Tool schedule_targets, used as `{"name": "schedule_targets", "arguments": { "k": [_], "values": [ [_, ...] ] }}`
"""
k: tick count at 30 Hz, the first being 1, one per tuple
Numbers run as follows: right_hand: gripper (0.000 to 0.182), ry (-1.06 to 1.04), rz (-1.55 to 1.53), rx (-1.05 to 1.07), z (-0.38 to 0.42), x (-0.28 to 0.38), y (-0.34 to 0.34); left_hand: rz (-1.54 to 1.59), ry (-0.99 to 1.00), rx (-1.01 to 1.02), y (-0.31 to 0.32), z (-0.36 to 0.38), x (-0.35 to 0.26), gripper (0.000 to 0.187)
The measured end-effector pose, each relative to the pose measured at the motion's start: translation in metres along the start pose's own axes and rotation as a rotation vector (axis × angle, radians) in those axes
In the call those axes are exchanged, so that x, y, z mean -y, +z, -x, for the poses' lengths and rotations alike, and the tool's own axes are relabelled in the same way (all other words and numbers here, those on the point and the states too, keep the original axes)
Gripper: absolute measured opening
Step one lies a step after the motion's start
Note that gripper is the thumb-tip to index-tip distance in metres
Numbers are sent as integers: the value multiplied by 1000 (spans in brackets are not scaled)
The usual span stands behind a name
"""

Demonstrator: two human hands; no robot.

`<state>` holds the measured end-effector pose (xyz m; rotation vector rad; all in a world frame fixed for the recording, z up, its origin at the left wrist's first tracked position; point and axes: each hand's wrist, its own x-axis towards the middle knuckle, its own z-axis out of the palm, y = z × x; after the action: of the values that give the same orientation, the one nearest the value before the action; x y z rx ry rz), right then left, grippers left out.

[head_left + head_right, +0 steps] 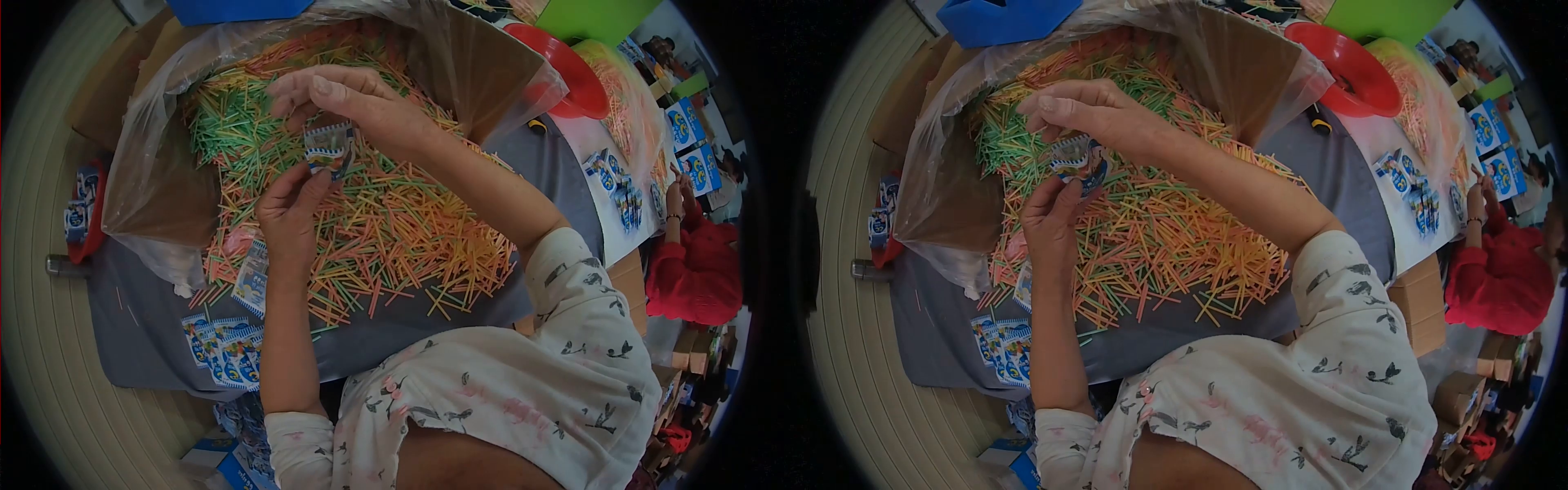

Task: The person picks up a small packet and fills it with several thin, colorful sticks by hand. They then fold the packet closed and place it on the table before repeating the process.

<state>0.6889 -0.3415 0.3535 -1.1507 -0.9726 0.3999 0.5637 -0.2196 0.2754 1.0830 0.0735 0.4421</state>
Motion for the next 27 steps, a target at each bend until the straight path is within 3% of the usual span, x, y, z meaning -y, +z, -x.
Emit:
{"name": "schedule_targets", "arguments": {
  "k": [3,5,7,9,12,13,16,19,20,22,24,25,26,27],
  "values": [
    [43,121,102,87,7,-9,8,27,-20,35,-6,-2,4,20],
    [43,72,232,120,15,-16,12,28,-29,73,-6,3,6,20],
    [45,-149,164,49,21,-16,18,-6,-73,103,-3,6,-6,23],
    [39,-73,173,62,30,7,14,-11,-65,113,-3,7,-16,25],
    [30,-449,541,10,33,-10,13,-38,-43,98,-18,10,-20,28],
    [31,-295,525,59,41,0,15,-55,-59,112,-16,15,-21,28],
    [28,-209,495,64,51,-1,19,-149,-110,130,-7,35,-35,27],
    [27,-229,405,95,58,-1,29,-487,22,239,-7,52,-44,23],
    [27,-263,382,92,62,-2,33,-473,41,93,1,64,-44,21],
    [28,-315,271,121,71,-5,53,-510,46,42,11,78,-52,21],
    [39,-82,257,177,81,9,56,-623,2,0,-9,98,-73,20],
    [40,15,177,103,84,7,61,-651,17,-41,-25,105,-83,19],
    [39,63,95,95,85,11,59,-678,32,-82,-41,112,-93,19],
    [39,-24,230,57,86,8,55,-668,121,-151,-56,118,-104,18]
  ]
}}
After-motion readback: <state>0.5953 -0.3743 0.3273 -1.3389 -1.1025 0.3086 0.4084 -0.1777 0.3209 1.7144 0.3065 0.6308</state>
